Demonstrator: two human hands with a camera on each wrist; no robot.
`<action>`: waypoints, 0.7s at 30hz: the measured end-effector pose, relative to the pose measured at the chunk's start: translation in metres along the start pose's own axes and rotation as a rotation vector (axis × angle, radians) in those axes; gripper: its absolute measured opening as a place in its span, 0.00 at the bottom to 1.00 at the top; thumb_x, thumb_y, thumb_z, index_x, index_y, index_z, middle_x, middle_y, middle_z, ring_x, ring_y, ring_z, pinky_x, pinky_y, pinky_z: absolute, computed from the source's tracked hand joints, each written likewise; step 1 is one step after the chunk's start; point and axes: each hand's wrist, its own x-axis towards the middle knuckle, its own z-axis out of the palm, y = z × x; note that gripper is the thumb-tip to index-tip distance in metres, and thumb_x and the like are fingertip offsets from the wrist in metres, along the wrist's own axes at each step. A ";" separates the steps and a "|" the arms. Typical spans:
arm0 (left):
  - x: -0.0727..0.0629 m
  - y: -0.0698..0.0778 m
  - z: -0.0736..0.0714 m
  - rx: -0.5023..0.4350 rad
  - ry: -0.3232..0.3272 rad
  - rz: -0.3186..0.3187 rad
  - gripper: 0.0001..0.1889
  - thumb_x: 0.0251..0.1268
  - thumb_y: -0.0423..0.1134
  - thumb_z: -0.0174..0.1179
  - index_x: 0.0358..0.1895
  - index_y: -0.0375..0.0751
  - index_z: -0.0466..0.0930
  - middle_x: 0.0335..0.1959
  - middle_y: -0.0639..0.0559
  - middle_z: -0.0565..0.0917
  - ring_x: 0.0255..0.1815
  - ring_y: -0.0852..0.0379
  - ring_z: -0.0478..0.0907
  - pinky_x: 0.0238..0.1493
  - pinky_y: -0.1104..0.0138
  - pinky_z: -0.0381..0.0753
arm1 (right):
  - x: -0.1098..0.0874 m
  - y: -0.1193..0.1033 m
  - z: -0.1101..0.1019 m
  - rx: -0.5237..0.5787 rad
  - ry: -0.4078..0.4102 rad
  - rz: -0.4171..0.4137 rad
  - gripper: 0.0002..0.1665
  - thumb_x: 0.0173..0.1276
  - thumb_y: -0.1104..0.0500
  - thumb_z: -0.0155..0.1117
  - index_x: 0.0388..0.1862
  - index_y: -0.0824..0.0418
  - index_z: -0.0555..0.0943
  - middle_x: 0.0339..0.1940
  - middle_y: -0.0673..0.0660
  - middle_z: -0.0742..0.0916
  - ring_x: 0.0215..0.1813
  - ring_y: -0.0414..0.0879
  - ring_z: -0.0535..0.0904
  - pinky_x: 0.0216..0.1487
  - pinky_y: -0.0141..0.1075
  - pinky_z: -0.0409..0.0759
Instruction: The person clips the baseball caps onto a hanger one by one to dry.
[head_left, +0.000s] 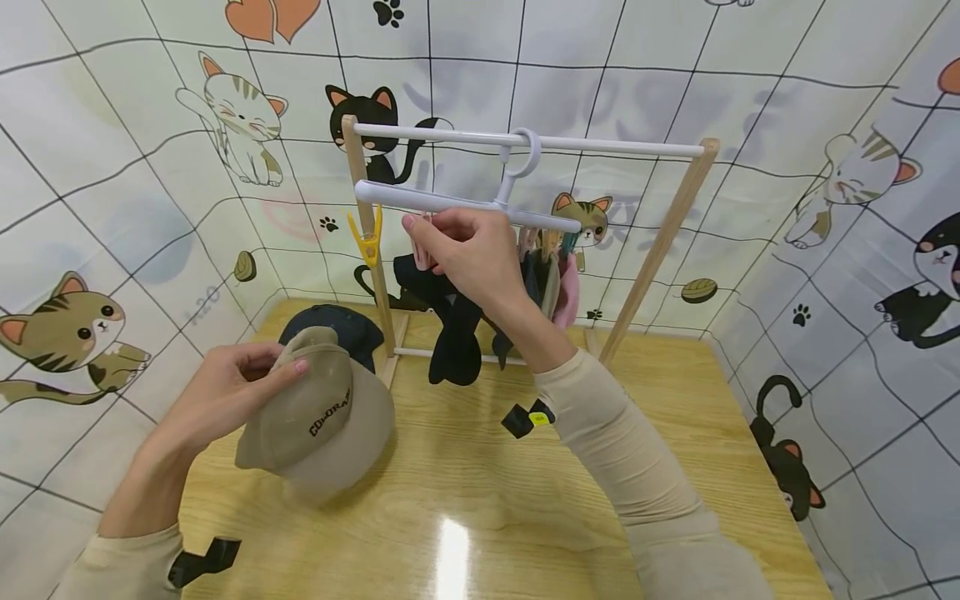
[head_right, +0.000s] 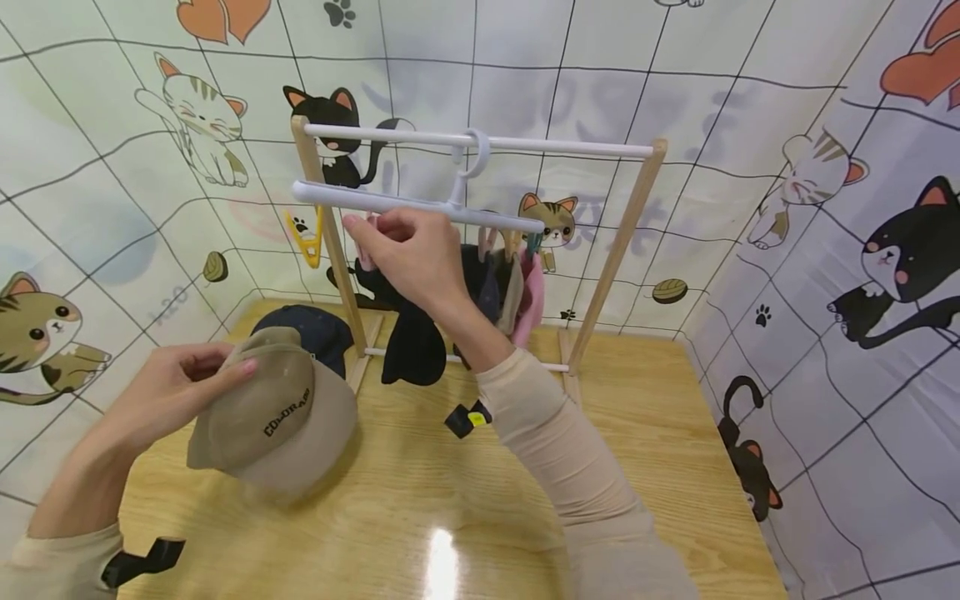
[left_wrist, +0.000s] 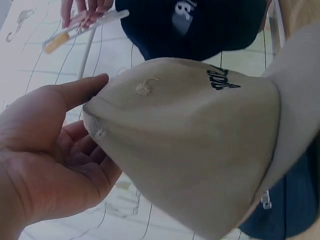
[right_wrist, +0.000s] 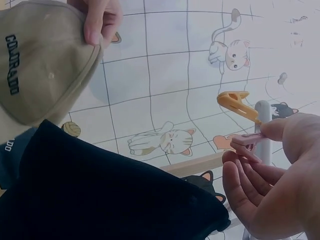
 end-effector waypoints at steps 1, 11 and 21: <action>0.002 0.002 0.003 -0.005 -0.002 0.008 0.11 0.85 0.49 0.68 0.49 0.45 0.91 0.32 0.58 0.92 0.31 0.61 0.85 0.35 0.67 0.83 | 0.000 -0.001 0.000 -0.001 -0.002 0.008 0.16 0.80 0.50 0.76 0.49 0.63 0.94 0.38 0.59 0.95 0.36 0.49 0.91 0.47 0.50 0.95; 0.029 0.021 0.031 -0.066 -0.021 0.079 0.13 0.87 0.48 0.66 0.58 0.44 0.91 0.38 0.53 0.94 0.35 0.64 0.88 0.37 0.68 0.86 | 0.001 -0.004 -0.004 0.012 -0.018 0.056 0.16 0.80 0.49 0.76 0.49 0.63 0.95 0.37 0.58 0.94 0.35 0.48 0.90 0.48 0.49 0.95; 0.051 0.034 0.062 -0.130 0.008 0.192 0.13 0.87 0.41 0.66 0.62 0.40 0.92 0.49 0.41 0.96 0.39 0.65 0.91 0.41 0.71 0.88 | 0.001 -0.001 -0.008 0.009 -0.066 0.083 0.14 0.80 0.49 0.75 0.46 0.59 0.95 0.29 0.54 0.90 0.38 0.49 0.88 0.47 0.42 0.92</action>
